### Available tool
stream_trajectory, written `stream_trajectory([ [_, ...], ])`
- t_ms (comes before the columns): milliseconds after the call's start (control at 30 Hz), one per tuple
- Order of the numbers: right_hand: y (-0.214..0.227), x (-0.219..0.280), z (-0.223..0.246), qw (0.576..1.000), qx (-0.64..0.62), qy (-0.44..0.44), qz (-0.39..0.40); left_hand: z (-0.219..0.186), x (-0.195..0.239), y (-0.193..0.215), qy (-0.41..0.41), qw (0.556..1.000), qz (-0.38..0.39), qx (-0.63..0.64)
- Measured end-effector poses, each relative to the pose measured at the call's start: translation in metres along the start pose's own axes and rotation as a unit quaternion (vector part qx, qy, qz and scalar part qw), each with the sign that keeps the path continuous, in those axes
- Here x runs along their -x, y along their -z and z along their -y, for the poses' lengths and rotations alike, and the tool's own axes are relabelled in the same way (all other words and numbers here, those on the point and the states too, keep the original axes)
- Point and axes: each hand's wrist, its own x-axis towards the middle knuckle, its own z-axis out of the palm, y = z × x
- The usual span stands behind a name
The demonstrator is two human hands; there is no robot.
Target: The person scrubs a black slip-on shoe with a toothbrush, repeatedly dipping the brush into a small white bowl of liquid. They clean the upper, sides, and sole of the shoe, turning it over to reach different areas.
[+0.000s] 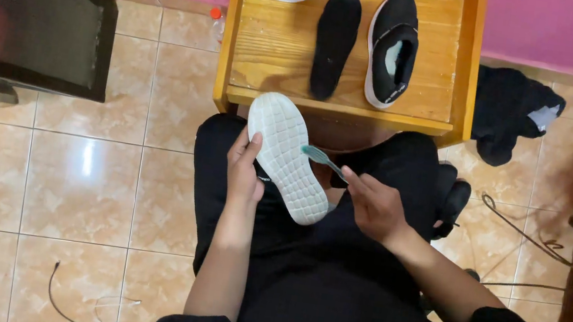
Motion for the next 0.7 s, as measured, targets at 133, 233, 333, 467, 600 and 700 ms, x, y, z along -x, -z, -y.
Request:
stream_trajectory([
  [133, 0.000, -0.026, 0.008, 0.992, 0.092, 0.053, 0.068, 0.032, -0.019, 0.022, 0.037, 0.997, -0.025, 0.063],
  [233, -0.015, -0.013, -0.026, 0.991, 0.080, 0.018, 0.106, 0.049, -0.036, 0.036, 0.067, 0.996, -0.025, 0.055],
  [333, -0.030, -0.011, -0.046, 0.996, 0.075, 0.015, 0.053, 0.043, -0.042, 0.039, 0.067, 0.997, -0.013, 0.035],
  [467, -0.030, -0.073, -0.030, 0.969, 0.093, -0.009, 0.229, 0.033, -0.051, 0.040, 0.096, 0.995, -0.006, 0.039],
  [600, -0.018, -0.142, -0.074, 0.974, 0.153, -0.054, 0.160, 0.041, -0.055, 0.042, 0.127, 0.990, 0.022, 0.055],
  [700, -0.024, -0.226, -0.095, 0.973, 0.125, -0.147, 0.130, 0.045, -0.057, 0.040, 0.128, 0.989, 0.048, 0.056],
])
